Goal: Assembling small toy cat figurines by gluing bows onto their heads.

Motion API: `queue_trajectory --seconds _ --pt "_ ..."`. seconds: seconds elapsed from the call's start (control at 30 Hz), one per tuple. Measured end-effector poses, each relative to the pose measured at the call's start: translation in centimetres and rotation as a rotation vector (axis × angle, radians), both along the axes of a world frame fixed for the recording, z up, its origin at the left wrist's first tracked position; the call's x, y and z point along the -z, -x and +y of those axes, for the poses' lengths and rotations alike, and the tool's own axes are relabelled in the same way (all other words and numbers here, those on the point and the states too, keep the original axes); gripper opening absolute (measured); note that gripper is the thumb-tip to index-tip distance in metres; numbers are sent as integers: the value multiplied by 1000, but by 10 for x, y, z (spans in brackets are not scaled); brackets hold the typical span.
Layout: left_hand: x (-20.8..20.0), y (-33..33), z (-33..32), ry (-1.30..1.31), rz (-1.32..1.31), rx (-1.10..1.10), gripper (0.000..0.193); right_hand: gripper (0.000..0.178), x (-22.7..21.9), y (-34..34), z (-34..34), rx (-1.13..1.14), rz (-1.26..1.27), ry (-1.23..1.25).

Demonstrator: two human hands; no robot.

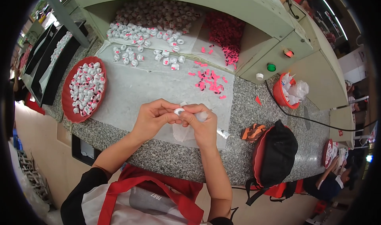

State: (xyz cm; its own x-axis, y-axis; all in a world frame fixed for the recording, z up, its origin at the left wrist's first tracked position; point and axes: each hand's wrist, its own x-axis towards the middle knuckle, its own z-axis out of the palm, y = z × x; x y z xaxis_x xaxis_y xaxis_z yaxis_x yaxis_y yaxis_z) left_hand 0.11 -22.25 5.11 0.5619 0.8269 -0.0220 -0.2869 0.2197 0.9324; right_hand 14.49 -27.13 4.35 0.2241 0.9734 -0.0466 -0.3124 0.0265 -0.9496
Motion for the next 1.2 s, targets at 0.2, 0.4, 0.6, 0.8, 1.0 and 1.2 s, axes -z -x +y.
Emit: queue_trajectory --seconds 0.2,0.4,0.6,0.8,1.0,1.2 --pt "-16 60 12 -457 527 -395 17 16 -2 19 -8 45 -84 42" --pt "-37 96 -3 -100 310 -157 19 19 -16 40 -12 -35 -265 -26" --pt "-34 52 -32 -207 330 -93 25 24 -13 33 -19 -133 45 31" --pt "-32 45 -36 -539 389 -219 19 18 -3 32 -20 -103 165 27" --pt "-17 55 -38 -392 361 -194 15 15 -1 43 -17 -128 102 -24" --pt "-1 156 38 -741 979 -847 16 20 -11 39 -13 102 -178 65"
